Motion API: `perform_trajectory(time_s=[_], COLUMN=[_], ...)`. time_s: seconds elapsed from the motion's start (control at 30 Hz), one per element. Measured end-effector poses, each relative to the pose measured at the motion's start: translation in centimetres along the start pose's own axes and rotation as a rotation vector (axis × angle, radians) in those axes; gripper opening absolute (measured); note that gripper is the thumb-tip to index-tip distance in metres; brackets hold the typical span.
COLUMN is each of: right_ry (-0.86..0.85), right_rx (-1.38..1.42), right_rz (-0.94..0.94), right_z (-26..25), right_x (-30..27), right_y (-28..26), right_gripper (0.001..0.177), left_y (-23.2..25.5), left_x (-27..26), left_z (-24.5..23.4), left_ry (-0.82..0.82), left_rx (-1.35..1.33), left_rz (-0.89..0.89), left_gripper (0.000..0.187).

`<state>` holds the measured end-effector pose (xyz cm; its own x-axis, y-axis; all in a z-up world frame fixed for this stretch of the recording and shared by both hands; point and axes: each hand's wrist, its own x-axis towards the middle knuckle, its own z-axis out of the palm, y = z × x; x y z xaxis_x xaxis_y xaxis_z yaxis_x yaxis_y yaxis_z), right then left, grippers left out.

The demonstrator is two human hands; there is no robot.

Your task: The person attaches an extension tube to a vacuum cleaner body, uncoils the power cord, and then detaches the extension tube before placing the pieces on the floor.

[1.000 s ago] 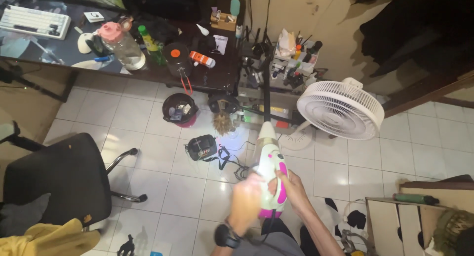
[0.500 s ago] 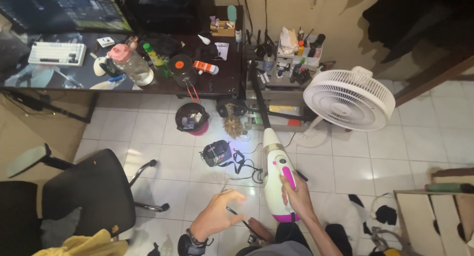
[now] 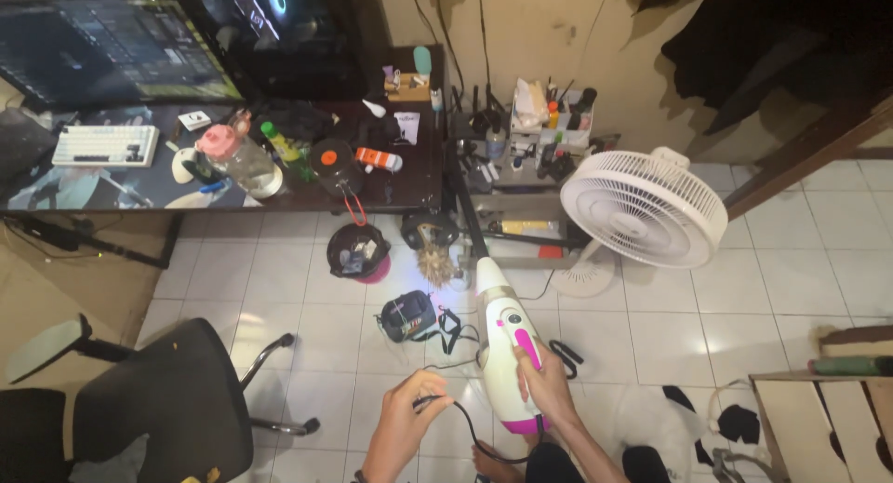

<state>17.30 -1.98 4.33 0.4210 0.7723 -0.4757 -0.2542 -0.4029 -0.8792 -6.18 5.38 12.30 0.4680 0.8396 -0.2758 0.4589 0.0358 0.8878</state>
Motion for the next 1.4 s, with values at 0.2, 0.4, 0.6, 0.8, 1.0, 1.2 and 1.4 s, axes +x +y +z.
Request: perform_trajectory(time_s=[0.2, 0.4, 0.6, 0.8, 1.0, 1.2, 1.4], right_ry=[0.008, 0.003, -0.003, -0.006, -0.024, -0.028, -0.023], right_rx=[0.051, 0.053, 0.057, -0.052, 0.038, 0.127, 0.103], right_rz=[-0.012, -0.021, -0.018, -0.059, -0.09, -0.104, -0.106], right_z=[-0.9, -2.6, -3.5, -4.2, -3.6, -2.5, -1.9], right_x=[4.9, 9.8, 13.7, 17.4, 22.3, 27.0, 28.9], right_y=[0.3, -0.2, -3.3, -5.9, -6.3, -6.8, -9.2], right_gripper=[0.025, 0.023, 0.025, 0.028, 0.028, 0.026, 0.022], left_y=[0.6, 2.4, 5.0, 6.5, 7.7, 7.4, 7.3], left_x=[1.8, 4.1, 7.1, 8.9, 11.3, 12.8, 12.7], left_z=[1.4, 2.5, 3.2, 4.1, 5.2, 6.0, 6.0], left_ry=[0.136, 0.217, 0.228, 0.317, 0.382, 0.405, 0.386], left_rx=[0.016, 0.044, 0.041, 0.027, 0.02, 0.005, -0.024], left_rz=[0.084, 0.099, 0.072, 0.166, 0.095, -0.001, -0.064], left_gripper=[0.023, 0.022, 0.022, 0.013, 0.011, 0.014, 0.014])
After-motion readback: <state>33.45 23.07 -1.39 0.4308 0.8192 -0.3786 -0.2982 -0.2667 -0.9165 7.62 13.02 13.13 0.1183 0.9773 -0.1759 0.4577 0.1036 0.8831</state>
